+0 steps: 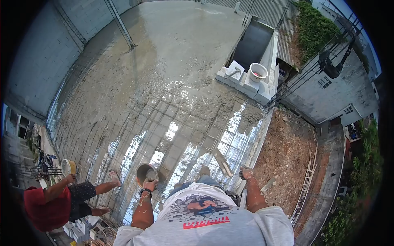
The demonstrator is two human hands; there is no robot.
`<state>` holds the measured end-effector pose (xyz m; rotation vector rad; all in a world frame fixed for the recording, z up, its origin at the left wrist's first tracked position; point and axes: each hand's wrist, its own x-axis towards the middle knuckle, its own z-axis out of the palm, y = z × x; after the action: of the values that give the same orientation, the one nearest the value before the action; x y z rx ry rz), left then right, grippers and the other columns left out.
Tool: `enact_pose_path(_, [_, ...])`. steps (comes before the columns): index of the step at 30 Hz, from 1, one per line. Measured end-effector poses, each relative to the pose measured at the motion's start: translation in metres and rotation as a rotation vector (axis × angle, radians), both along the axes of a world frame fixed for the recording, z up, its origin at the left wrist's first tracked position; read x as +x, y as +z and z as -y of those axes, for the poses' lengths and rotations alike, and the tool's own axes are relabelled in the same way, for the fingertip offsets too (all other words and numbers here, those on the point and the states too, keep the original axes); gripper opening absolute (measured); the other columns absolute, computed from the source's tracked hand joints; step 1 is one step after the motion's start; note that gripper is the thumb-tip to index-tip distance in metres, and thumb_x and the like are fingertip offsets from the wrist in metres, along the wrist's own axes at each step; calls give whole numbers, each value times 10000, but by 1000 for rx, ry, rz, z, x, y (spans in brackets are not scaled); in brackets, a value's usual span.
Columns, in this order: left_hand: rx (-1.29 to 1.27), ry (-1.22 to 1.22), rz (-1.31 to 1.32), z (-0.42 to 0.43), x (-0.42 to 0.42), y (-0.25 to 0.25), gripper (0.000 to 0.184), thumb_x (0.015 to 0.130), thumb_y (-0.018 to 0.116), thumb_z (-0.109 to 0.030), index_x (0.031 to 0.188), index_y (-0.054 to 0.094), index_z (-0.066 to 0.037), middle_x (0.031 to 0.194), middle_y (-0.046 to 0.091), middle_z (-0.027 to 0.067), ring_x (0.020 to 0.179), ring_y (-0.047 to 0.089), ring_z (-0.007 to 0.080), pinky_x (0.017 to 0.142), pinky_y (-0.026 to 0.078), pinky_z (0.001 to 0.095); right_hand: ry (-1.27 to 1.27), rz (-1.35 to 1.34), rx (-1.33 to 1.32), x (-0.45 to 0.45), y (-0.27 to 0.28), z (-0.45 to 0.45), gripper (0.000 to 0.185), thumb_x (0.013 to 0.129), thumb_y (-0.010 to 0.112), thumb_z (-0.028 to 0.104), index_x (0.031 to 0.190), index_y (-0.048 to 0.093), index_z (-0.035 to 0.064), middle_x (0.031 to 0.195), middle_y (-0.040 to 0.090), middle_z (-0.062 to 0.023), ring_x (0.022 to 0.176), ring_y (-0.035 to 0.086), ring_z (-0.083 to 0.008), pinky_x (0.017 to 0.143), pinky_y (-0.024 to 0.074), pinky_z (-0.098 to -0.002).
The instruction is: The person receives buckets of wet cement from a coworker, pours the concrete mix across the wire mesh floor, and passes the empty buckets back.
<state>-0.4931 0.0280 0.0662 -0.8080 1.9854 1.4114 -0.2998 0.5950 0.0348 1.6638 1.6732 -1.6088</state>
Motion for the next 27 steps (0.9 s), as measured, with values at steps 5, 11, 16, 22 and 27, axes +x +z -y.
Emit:
enact_pose_path(5, [1, -58, -47, -43, -15, 8, 274, 747, 761, -121, 953, 614, -18, 804, 667, 69, 633, 636, 159, 485, 476, 271, 14, 6, -2, -12, -7, -31, 306, 858, 665, 325, 1066, 650, 100, 776, 668, -40, 569, 629, -156, 485, 500, -313])
enact_pose_path(11, [-48, -100, -6, -64, -18, 0, 255, 756, 751, -123, 954, 629, -19, 782, 657, 55, 621, 620, 137, 480, 461, 255, 66, -16, 1, -18, -25, -53, 300, 869, 645, 330, 1036, 648, 80, 769, 665, -42, 563, 629, -155, 476, 488, -310])
enact_pose_path(16, [-40, -74, 33, -75, -12, 8, 201, 782, 721, -124, 942, 632, -41, 761, 647, 49, 609, 604, 140, 484, 462, 278, 22, 13, -11, -25, -13, -55, 291, 875, 634, 349, 956, 645, 69, 757, 664, -44, 569, 635, -156, 477, 488, -307])
enact_pose_path(22, [-129, -74, 66, -87, -22, 17, 183, 779, 732, -169, 906, 651, -66, 770, 648, 38, 622, 616, 155, 502, 482, 309, 2, 12, -51, -30, -10, -59, 281, 872, 643, 345, 924, 646, 68, 751, 667, -46, 554, 636, -148, 452, 496, -292])
enact_pose_path(27, [-50, -21, 53, -94, -30, 16, 169, 804, 701, -182, 908, 654, -57, 782, 645, 58, 658, 647, 164, 505, 492, 288, 20, -13, -52, -38, -13, -64, 280, 867, 650, 346, 921, 646, 71, 751, 670, -45, 559, 643, -147, 459, 495, -296])
